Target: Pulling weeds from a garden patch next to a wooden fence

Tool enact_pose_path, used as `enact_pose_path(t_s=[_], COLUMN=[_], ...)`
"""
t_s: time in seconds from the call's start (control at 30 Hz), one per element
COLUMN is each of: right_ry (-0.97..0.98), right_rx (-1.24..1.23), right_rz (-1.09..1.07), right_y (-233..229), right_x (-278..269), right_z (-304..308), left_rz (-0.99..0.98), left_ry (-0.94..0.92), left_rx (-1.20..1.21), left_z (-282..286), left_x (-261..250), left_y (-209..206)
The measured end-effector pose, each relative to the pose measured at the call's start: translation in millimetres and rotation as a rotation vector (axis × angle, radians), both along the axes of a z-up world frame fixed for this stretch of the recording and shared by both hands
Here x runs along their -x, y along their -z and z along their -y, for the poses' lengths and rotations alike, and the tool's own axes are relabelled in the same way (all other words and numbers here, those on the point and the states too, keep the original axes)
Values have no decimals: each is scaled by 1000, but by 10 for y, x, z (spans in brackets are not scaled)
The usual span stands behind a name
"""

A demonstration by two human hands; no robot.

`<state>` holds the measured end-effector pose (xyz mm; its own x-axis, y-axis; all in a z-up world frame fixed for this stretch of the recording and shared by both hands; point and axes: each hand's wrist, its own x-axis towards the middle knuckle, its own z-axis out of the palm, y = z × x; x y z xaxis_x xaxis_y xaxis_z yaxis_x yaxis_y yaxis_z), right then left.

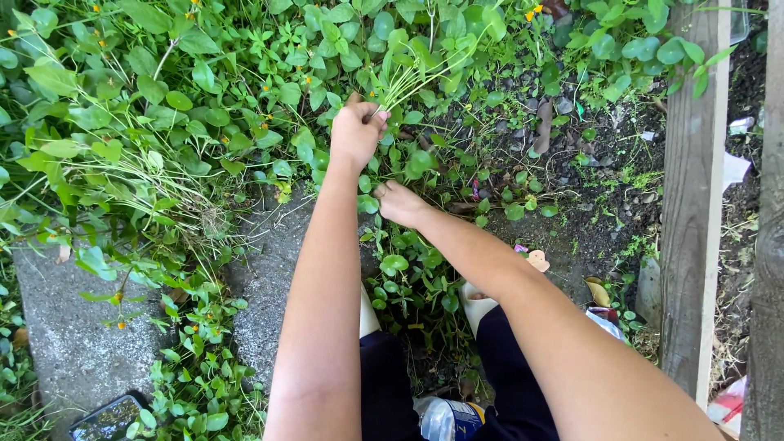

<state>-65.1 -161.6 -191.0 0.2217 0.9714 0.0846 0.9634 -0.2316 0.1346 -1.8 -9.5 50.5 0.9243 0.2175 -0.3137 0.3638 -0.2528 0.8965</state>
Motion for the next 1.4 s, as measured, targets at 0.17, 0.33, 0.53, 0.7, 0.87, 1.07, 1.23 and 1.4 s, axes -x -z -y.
enact_pose_path(t_s=[0.17,0.33,0.53,0.7,0.87,1.07,1.23,1.4], right_ry=[-95,307,376,495,466,713,571,423], right_rx=[65,-26,86,-25,7,40,195,136], right_rz=[21,-44,-222,-204,-137,-680,-573,-467], right_y=[-50,-103,738,871,392,-284,-26,-1084], right_x=[137,205,240,280,260,337,11,-194], right_z=[2,-55,29,-76,-3,-14,121,300], left_rz=[3,-22,-2,1,-26,-47,-37,-54], left_ry=[3,-17,1,-7,-16,2,6,47], left_rx=[3,15,-5,-6,-20,-14,-24,-18], left_z=[-18,-55,-17,-13,-29,-85,-40,-30], left_x=[-3,-21,-9,-12,22,-22,-9,-8], left_y=[59,110,69,53,73,162,131,151])
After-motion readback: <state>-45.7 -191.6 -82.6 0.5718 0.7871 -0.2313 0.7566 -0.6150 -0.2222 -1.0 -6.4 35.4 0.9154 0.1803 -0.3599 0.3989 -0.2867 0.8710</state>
